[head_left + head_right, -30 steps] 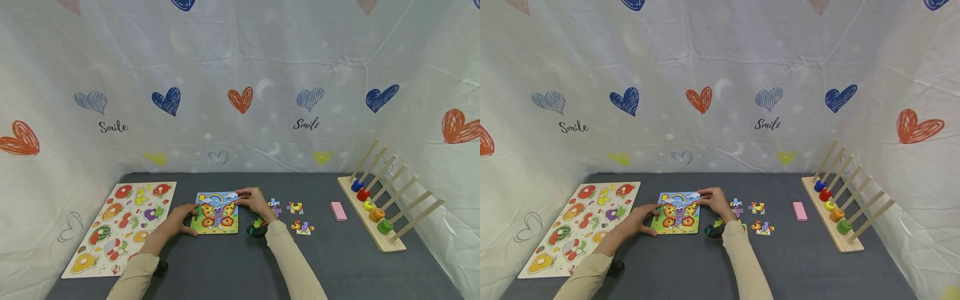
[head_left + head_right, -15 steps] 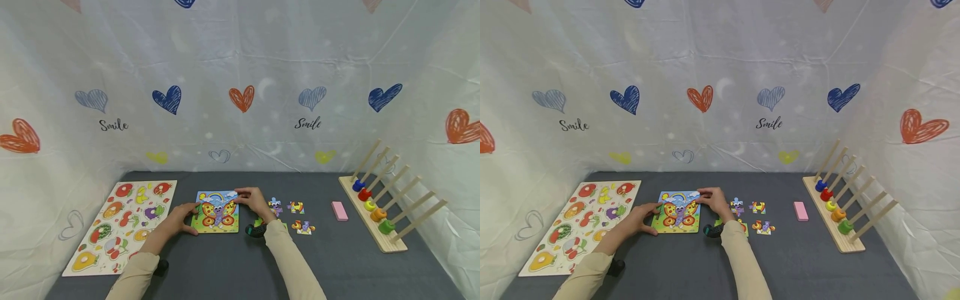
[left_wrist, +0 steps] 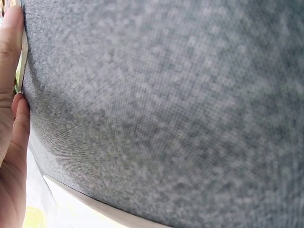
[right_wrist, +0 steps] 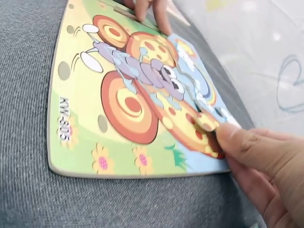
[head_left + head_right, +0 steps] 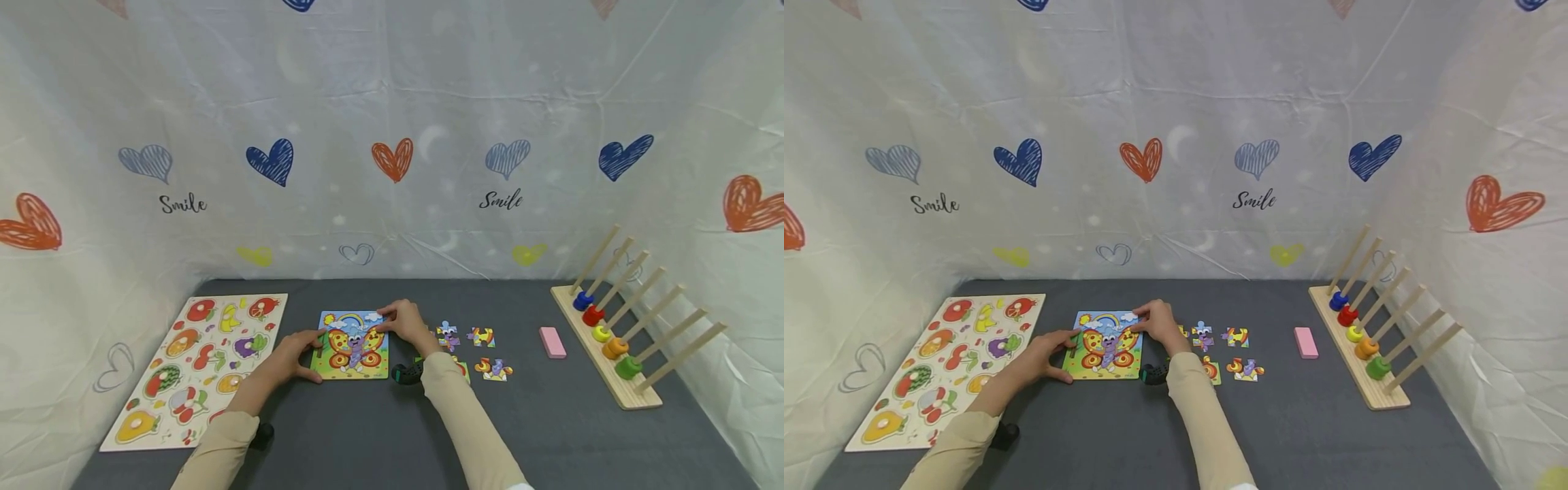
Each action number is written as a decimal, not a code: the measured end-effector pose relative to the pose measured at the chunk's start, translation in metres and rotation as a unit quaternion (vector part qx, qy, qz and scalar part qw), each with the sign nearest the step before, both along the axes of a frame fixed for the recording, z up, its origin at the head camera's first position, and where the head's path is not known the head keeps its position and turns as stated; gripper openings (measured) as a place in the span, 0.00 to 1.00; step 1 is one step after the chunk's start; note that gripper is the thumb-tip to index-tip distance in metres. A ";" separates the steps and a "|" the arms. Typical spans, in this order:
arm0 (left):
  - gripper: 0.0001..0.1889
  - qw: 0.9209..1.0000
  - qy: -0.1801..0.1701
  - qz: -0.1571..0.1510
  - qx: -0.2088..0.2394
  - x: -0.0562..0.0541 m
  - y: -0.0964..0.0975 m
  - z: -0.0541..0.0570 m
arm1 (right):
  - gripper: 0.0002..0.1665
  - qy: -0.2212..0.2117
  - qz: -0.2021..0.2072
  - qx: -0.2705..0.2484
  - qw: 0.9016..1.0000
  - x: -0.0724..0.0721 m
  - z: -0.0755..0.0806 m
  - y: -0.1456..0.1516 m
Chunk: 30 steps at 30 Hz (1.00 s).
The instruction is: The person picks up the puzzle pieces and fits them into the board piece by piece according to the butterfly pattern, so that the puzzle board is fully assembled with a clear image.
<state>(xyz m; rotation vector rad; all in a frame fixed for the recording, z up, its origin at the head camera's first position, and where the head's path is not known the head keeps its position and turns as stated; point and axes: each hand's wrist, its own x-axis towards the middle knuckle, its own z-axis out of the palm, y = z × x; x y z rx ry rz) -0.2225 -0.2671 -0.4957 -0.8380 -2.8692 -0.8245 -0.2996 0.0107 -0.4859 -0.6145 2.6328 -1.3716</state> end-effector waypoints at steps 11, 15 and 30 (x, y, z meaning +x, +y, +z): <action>0.41 1.000 -0.007 -0.003 0.008 0.003 0.005 0.001 | 0.18 -0.006 -0.016 0.062 0.998 0.003 0.008 -0.004; 0.43 1.000 -0.015 -0.001 0.007 0.003 0.006 0.003 | 0.18 -0.003 -0.006 0.064 0.998 0.003 0.010 -0.004; 0.47 1.000 -0.012 0.000 -0.001 0.003 0.001 0.003 | 0.17 -0.009 -0.017 0.113 0.993 0.001 0.013 -0.014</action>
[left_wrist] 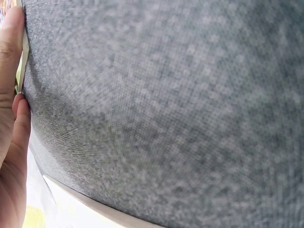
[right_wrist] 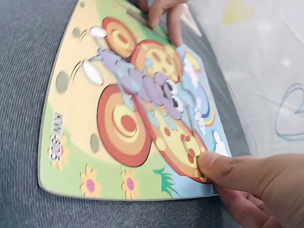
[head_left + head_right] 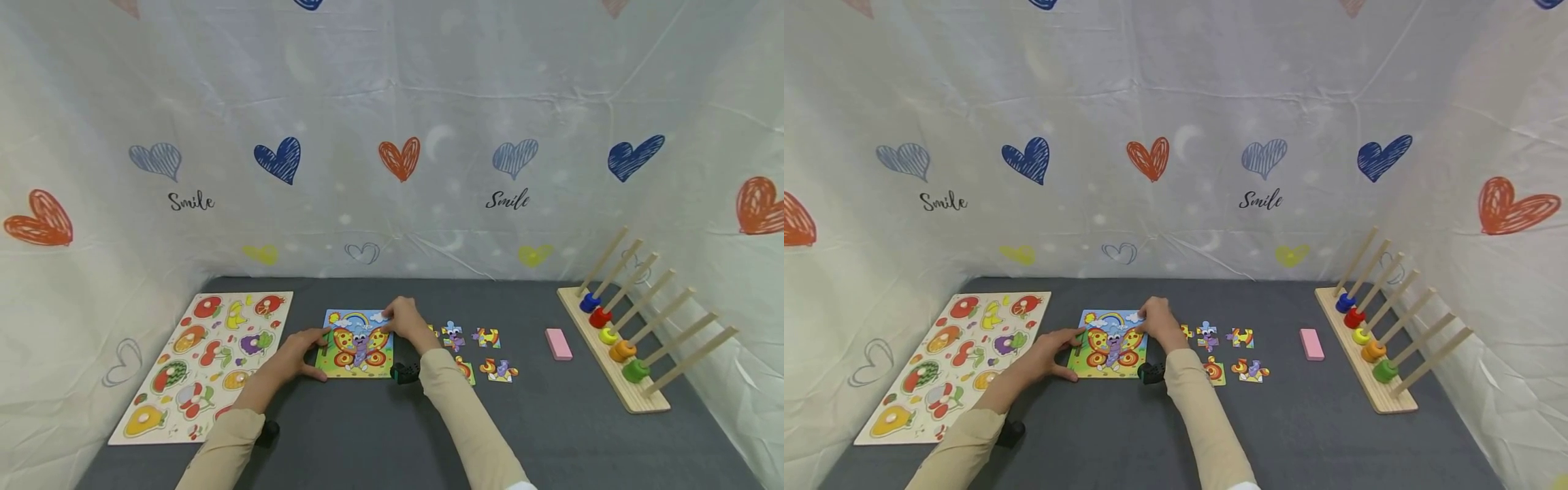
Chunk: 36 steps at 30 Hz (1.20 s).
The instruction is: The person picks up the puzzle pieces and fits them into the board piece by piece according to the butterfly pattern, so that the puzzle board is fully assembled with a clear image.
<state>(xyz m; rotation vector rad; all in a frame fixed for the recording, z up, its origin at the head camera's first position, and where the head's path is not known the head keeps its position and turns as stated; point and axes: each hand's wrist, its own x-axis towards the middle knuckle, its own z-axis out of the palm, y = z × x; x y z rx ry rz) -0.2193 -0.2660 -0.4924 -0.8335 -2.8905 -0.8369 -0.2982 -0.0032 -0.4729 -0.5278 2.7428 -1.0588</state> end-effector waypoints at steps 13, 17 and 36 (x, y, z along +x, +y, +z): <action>0.47 1.000 -0.003 0.003 0.005 0.000 0.000 0.000 | 0.21 -0.003 -0.044 -0.168 0.985 0.005 -0.016 0.024; 0.40 1.000 -0.019 0.001 0.016 0.000 0.000 -0.001 | 0.18 -0.009 -0.044 -0.207 0.977 0.010 -0.016 0.039; 0.26 0.999 -0.025 0.007 0.042 0.001 0.000 0.003 | 0.20 0.005 0.019 -0.227 0.974 0.029 -0.019 0.128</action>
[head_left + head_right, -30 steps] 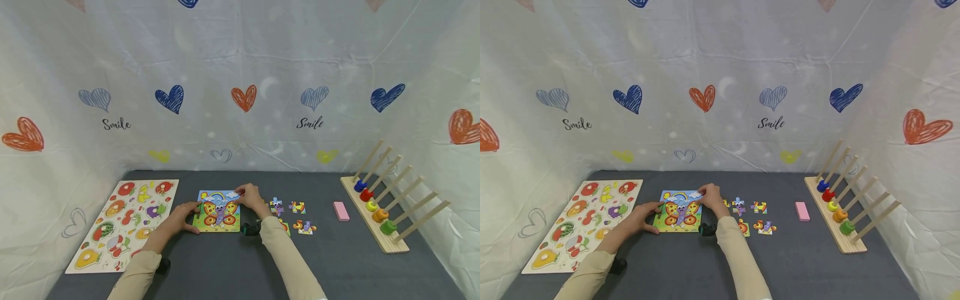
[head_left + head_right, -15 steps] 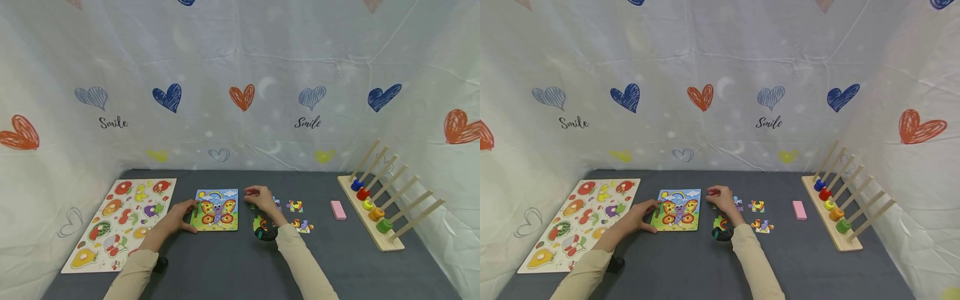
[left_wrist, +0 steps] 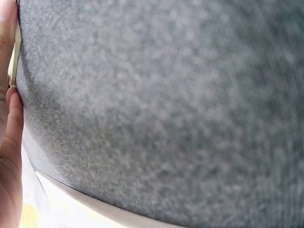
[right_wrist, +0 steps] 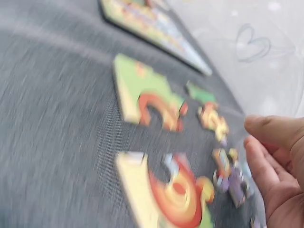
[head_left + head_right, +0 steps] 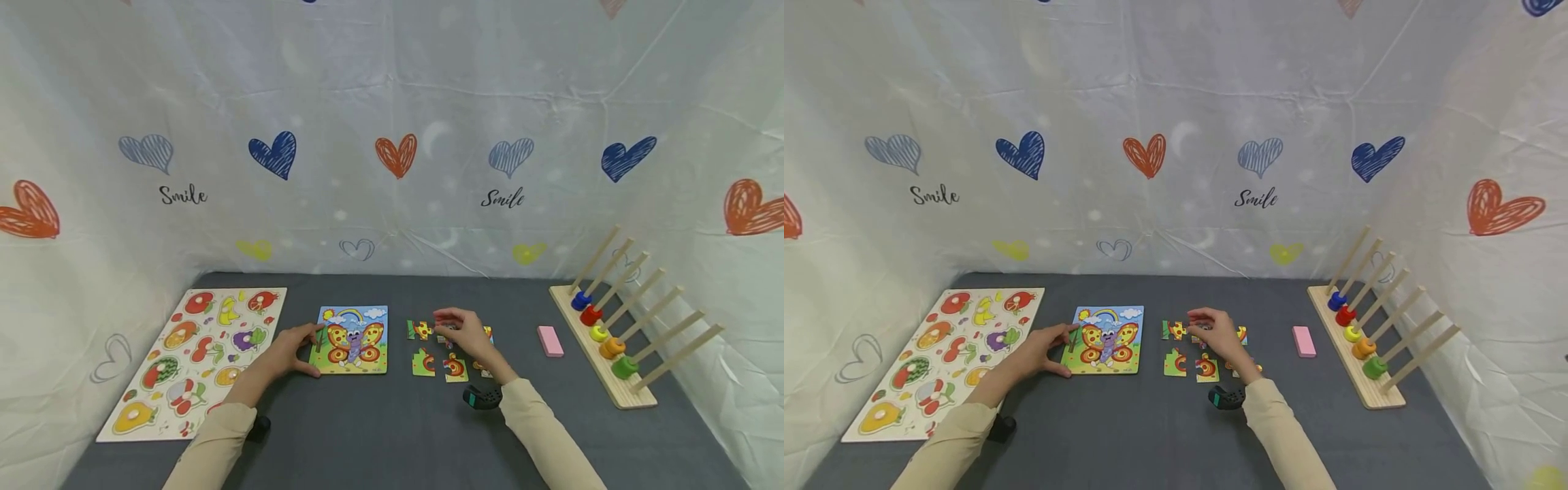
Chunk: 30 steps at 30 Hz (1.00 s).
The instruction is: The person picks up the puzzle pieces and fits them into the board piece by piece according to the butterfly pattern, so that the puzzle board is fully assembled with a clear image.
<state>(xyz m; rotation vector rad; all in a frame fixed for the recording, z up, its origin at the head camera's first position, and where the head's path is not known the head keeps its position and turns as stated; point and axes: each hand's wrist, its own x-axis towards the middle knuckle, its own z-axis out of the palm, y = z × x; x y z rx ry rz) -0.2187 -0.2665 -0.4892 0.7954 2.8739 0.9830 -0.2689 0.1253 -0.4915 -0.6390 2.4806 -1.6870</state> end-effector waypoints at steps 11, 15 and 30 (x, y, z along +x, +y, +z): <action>0.33 0.998 -0.040 -0.004 -0.044 -0.003 -0.008 0.004 | 0.21 0.025 0.006 0.026 0.999 -0.001 -0.005 0.002; 0.35 0.996 -0.053 -0.042 -0.056 -0.008 -0.009 0.012 | 0.21 0.031 -0.007 0.037 0.999 -0.002 -0.006 -0.001; 0.46 0.994 -0.023 -0.066 -0.085 -0.013 -0.013 0.010 | 0.24 0.010 -0.007 0.055 0.998 -0.010 -0.011 -0.011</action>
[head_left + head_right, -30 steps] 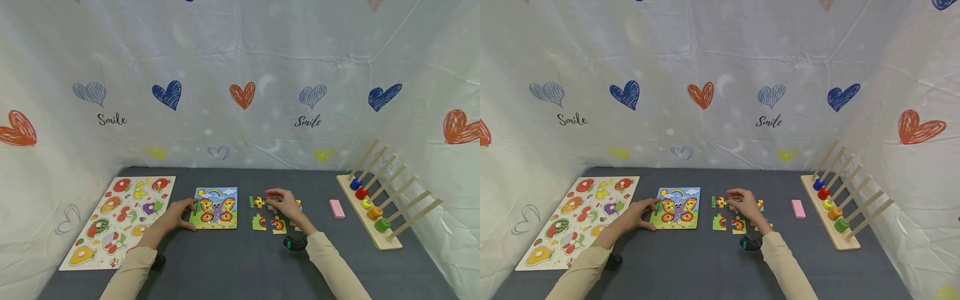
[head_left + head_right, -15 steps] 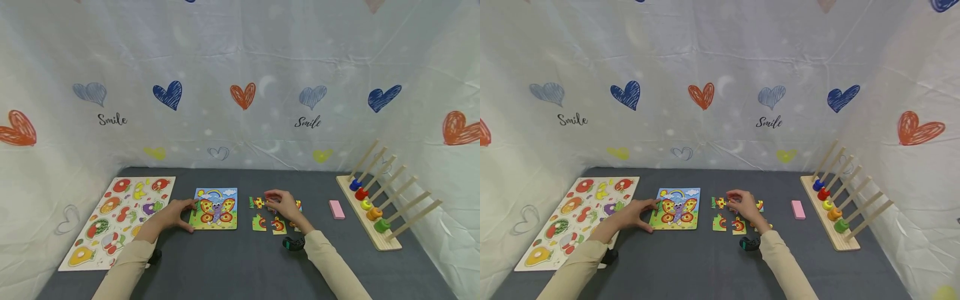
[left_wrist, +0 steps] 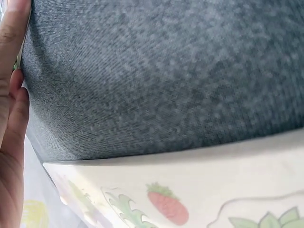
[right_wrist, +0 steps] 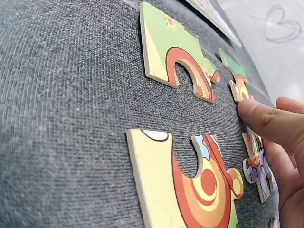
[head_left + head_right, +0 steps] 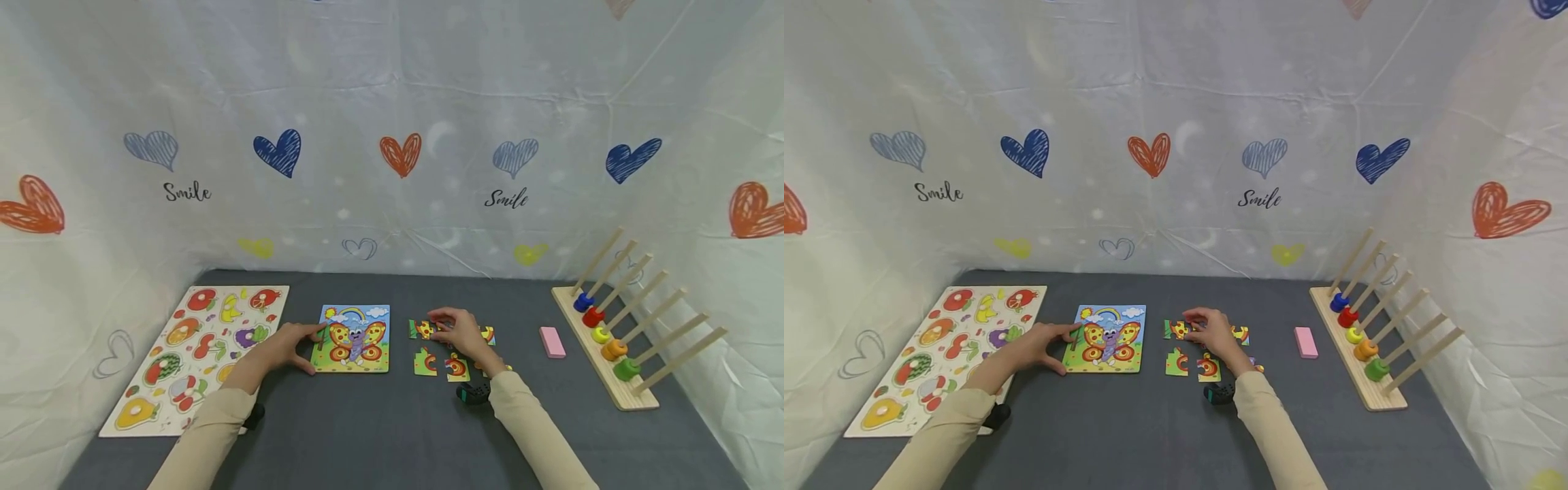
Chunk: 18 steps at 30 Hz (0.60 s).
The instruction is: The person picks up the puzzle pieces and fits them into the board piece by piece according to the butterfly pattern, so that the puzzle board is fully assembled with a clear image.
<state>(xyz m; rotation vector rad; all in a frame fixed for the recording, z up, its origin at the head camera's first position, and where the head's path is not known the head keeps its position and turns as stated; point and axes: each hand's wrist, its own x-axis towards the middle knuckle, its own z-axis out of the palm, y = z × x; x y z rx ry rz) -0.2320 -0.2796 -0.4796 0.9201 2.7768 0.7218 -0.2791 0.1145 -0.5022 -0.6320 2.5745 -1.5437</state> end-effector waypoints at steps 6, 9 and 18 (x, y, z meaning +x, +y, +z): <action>0.46 1.000 -0.004 0.012 -0.002 -0.001 0.000 -0.002 | 0.24 -0.001 0.006 -0.007 1.000 -0.002 -0.001 0.000; 0.43 1.000 -0.002 0.015 0.000 0.000 0.000 -0.002 | 0.25 -0.002 0.016 -0.016 1.000 -0.003 -0.001 0.000; 0.46 1.000 0.005 0.009 0.008 0.002 0.002 -0.002 | 0.26 -0.013 0.020 -0.006 1.000 -0.002 0.003 -0.002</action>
